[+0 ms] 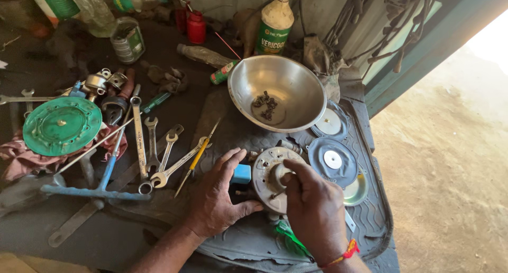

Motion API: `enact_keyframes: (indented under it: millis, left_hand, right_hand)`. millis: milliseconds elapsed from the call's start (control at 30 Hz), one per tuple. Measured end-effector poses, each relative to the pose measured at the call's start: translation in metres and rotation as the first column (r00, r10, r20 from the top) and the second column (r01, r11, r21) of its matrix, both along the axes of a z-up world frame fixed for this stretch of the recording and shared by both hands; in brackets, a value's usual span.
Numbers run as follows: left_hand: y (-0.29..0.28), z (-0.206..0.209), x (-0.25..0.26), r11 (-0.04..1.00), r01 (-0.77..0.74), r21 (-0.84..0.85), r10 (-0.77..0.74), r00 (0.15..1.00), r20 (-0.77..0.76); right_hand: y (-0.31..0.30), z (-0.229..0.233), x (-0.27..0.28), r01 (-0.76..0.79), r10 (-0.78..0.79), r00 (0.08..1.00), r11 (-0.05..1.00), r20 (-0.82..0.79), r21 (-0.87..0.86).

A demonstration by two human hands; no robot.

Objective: The person is working on a circular mechanical component, likely a clutch plate, on a workbench. They use a green-handled screwdriver to remove small screws and place them into a metal bowl. The person also uses a T-handle wrench to tighten or adjust the central part of the component.

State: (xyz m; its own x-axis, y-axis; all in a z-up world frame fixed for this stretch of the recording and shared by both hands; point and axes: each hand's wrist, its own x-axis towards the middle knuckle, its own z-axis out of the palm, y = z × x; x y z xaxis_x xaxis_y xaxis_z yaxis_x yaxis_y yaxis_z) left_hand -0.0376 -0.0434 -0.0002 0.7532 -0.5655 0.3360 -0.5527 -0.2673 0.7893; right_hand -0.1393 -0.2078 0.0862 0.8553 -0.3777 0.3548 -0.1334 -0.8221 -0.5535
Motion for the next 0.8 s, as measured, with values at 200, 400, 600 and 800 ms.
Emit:
enact_keyframes:
  millis: [200,400,600,800]
  left_hand:
    - [0.003,-0.008,0.001,1.000,-0.005,-0.016,0.005,1.000,0.021]
    - [-0.002,-0.014,0.009,1.000,-0.008,-0.011,0.008,0.997,0.071]
    - [0.001,-0.018,0.009,0.998,0.035,-0.059,-0.033,0.999,0.032]
    - [0.002,-0.018,0.006,0.992,0.065,-0.105,-0.064,0.998,0.008]
  right_hand:
    - [0.009,-0.006,-0.007,-0.030,0.036,0.996,0.997,0.085,-0.076]
    - [0.009,-0.005,-0.003,-0.011,0.010,0.998,1.000,0.066,0.010]
    - [-0.001,0.004,-0.003,-0.242,0.248,0.968,0.965,-0.046,0.100]
    - [-0.025,0.011,-0.007,-0.594,0.595,0.803,0.802,0.002,-0.055]
